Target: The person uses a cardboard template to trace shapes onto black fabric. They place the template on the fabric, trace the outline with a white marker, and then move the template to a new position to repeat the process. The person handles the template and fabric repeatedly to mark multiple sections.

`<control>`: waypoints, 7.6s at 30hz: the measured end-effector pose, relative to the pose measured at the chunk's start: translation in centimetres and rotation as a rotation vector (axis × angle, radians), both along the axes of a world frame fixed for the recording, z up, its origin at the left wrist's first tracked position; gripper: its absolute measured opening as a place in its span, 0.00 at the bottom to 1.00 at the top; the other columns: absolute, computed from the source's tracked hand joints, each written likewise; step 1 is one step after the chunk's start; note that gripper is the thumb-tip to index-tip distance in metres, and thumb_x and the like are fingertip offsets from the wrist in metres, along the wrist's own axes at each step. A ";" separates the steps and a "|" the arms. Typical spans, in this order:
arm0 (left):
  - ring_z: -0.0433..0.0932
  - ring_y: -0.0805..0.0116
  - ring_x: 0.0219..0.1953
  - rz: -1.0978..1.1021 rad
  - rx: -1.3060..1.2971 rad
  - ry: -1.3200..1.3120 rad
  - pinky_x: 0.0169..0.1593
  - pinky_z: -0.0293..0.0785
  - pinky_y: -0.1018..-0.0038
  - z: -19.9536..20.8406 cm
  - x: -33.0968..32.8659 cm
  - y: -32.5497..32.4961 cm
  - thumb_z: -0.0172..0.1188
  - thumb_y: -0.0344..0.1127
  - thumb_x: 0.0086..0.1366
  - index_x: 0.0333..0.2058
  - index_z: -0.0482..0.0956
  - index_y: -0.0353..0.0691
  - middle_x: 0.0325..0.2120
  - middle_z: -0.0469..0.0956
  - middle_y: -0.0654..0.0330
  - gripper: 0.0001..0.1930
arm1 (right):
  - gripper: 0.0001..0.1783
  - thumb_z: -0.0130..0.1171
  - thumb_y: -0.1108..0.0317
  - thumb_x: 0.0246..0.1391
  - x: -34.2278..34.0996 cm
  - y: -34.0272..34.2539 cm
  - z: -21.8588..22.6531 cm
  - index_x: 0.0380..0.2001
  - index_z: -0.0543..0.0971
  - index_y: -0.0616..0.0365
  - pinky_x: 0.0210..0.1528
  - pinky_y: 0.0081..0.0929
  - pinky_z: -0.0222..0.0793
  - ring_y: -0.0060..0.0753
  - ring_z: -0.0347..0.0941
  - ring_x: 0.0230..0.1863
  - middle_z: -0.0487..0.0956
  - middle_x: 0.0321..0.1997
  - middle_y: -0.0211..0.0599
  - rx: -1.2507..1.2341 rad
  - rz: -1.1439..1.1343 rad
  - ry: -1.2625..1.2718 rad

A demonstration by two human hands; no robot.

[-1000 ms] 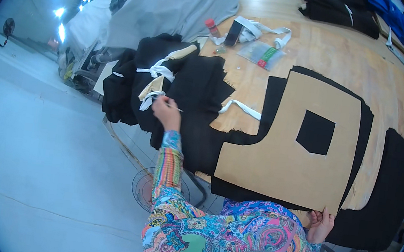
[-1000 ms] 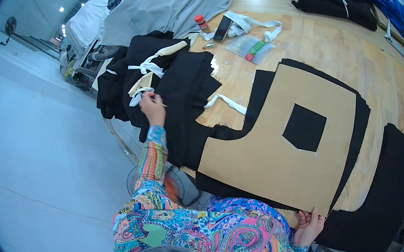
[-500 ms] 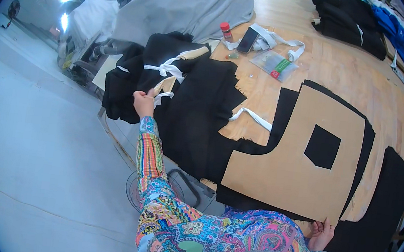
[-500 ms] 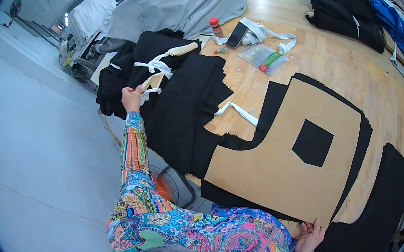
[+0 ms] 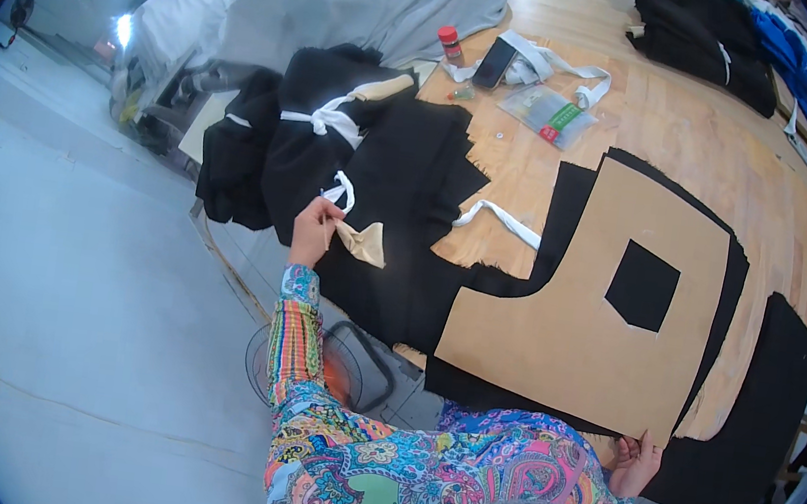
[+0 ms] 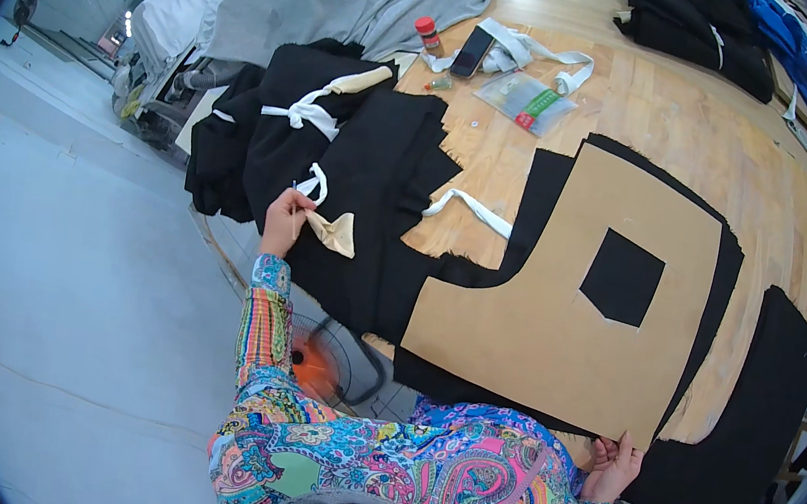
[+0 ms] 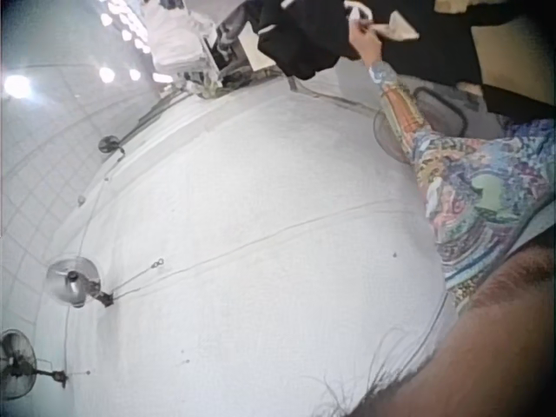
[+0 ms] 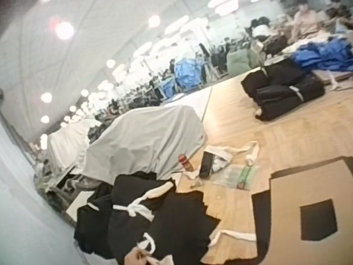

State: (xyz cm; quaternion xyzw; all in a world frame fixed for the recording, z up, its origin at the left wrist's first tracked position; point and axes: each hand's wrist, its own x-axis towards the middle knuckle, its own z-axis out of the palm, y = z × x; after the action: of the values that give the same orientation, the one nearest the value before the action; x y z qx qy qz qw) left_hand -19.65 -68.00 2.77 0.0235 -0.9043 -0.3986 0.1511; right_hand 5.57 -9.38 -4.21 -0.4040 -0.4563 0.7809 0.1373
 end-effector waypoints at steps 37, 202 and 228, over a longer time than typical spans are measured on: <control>0.65 0.79 0.21 0.091 0.086 0.251 0.26 0.63 0.80 4.7 -0.7 4.1 0.60 0.28 0.57 0.26 0.68 0.35 0.18 0.67 0.66 0.08 | 0.11 0.50 0.67 0.59 0.2 0.2 -0.3 0.44 0.69 0.57 0.27 0.16 0.76 0.23 0.76 0.28 0.77 0.34 0.33 -0.011 0.020 0.024; 0.70 0.65 0.43 -0.998 -0.098 -0.001 0.48 0.68 0.72 -7.9 -16.6 62.5 0.58 0.30 0.57 0.32 0.75 0.42 0.39 0.78 0.60 0.04 | 0.15 0.53 0.61 0.57 -0.6 -1.0 3.4 0.29 0.74 0.65 0.20 0.20 0.71 0.29 0.75 0.20 0.76 0.22 0.40 -0.347 -0.067 -0.334; 0.74 0.60 0.37 -0.946 0.006 0.022 0.43 0.71 0.68 -9.9 -17.9 62.6 0.61 0.31 0.54 0.33 0.76 0.43 0.32 0.76 0.56 0.07 | 0.14 0.53 0.61 0.57 -0.4 -0.7 3.3 0.29 0.73 0.64 0.18 0.18 0.70 0.30 0.75 0.18 0.76 0.21 0.40 -0.424 -0.096 -0.296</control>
State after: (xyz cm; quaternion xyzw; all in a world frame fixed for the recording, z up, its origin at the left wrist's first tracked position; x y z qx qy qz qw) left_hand -37.58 -5.38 -7.12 -0.3950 -0.8129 -0.4264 -0.0374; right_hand 5.22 -10.08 -0.87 -0.5549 -0.2777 0.7840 0.0184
